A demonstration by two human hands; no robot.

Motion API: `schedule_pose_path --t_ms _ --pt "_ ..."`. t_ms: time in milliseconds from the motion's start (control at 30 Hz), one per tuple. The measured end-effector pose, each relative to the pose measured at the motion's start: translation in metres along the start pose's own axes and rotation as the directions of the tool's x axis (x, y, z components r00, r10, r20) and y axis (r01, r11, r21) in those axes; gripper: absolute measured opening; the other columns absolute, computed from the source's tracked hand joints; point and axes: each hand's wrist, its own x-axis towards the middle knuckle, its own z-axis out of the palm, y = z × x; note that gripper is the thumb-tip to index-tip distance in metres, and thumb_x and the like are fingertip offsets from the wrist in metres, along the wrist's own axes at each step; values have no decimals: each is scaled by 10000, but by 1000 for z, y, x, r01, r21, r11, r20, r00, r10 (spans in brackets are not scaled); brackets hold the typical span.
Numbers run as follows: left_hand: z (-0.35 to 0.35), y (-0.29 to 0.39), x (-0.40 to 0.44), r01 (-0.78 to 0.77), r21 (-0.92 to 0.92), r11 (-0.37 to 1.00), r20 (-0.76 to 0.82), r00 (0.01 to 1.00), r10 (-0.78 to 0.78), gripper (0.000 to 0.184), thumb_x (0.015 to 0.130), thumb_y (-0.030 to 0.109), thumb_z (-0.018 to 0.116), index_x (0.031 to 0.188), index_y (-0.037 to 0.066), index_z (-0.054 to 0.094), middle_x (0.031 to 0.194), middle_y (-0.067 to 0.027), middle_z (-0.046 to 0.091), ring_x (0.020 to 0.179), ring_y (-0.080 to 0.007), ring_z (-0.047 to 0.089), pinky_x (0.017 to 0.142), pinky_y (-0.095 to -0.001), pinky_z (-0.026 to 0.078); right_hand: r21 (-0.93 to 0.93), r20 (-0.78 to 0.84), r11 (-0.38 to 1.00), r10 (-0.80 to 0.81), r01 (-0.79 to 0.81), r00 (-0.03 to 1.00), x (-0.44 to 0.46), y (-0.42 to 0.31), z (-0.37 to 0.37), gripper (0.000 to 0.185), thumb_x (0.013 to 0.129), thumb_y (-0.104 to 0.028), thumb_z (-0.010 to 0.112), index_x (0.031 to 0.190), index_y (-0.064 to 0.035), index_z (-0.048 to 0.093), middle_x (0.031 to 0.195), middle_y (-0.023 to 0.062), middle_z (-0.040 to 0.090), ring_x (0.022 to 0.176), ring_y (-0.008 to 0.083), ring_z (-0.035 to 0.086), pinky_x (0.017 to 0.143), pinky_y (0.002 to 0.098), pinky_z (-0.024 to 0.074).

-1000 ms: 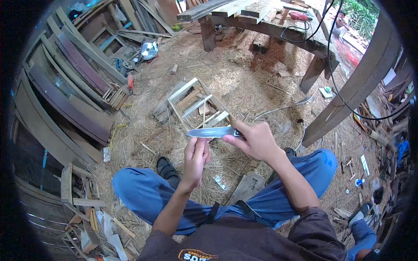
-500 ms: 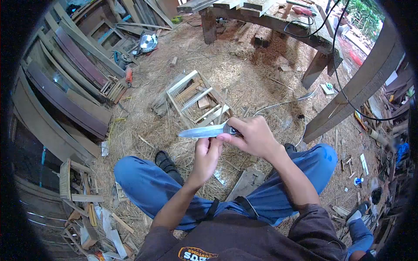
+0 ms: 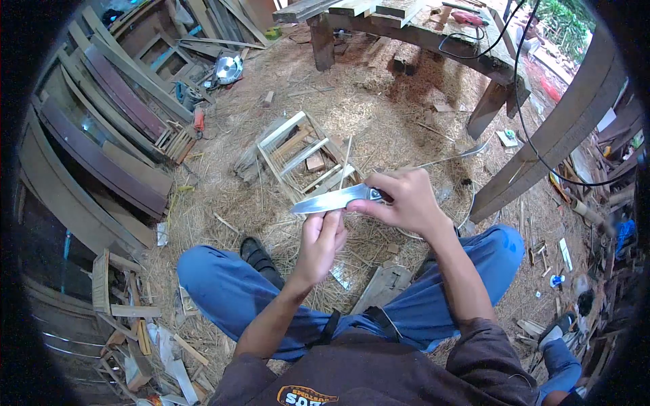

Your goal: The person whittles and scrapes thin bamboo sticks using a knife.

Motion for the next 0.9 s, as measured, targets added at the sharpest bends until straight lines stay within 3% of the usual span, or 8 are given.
schedule_pose_path --t_ms 100,200,333,367,467,667,833,900 --pt "4 11 -2 20 -44 999 -14 1000 -21 211 1104 224 444 1084 44 553 680 70 371 541 -20 314 475 -228 245 -78 -47 994 67 -71 997 2 15 -9 375 830 -468 780 842 -100 708 608 115 622 517 294 623 503 401 459" --pt "2 7 -9 -179 411 894 38 983 179 197 1092 195 472 1064 38 586 692 71 403 589 -8 338 508 -225 265 -73 -334 915 353 -397 874 4 46 -25 378 871 -449 757 837 -76 702 586 130 601 516 286 621 513 386 461" --pt "2 3 -13 -86 238 967 -58 993 102 188 1079 173 492 1037 38 616 708 74 437 620 -1 363 532 -223 287 -135 -330 807 511 -575 794 3 41 -52 373 904 -433 734 840 -67 700 583 134 598 523 282 627 522 379 468" --pt "-1 4 -14 -65 252 966 -74 993 86 189 1080 174 493 1037 39 618 706 73 438 618 -1 362 532 -222 288 -82 -393 912 342 -403 854 1 34 -46 400 900 -457 728 838 -64 688 575 124 591 526 284 631 516 382 462" --pt "-9 5 -13 -38 284 958 -116 991 73 196 1080 176 494 1037 36 624 701 64 445 615 -7 367 536 -225 297 -162 -140 943 269 -290 953 1 7 -35 415 893 -478 722 819 -73 667 570 111 592 525 287 630 515 387 463" --pt "-7 -4 -12 -106 380 919 -126 978 165 209 1069 171 504 1034 9 632 707 19 478 636 -47 419 561 -261 353 63 79 998 -27 23 997 -4 -8 3 405 877 -481 723 817 -89 643 633 101 637 557 289 652 528 396 491" --pt "-20 -27 -9 -180 478 860 -87 964 250 200 1060 174 517 1044 6 626 752 4 497 646 -66 441 571 -280 376 133 121 989 -78 61 990 -3 -12 13 421 863 -487 732 785 -88 621 622 93 618 565 295 642 537 407 486" --pt "-19 -23 -11 -73 361 930 -91 989 113 185 1061 167 515 1054 11 615 771 -9 506 649 -84 453 584 -290 390 90 76 989 -121 114 990 -1 -8 11 420 860 -487 735 794 -86 629 621 92 618 565 302 637 534 407 482"
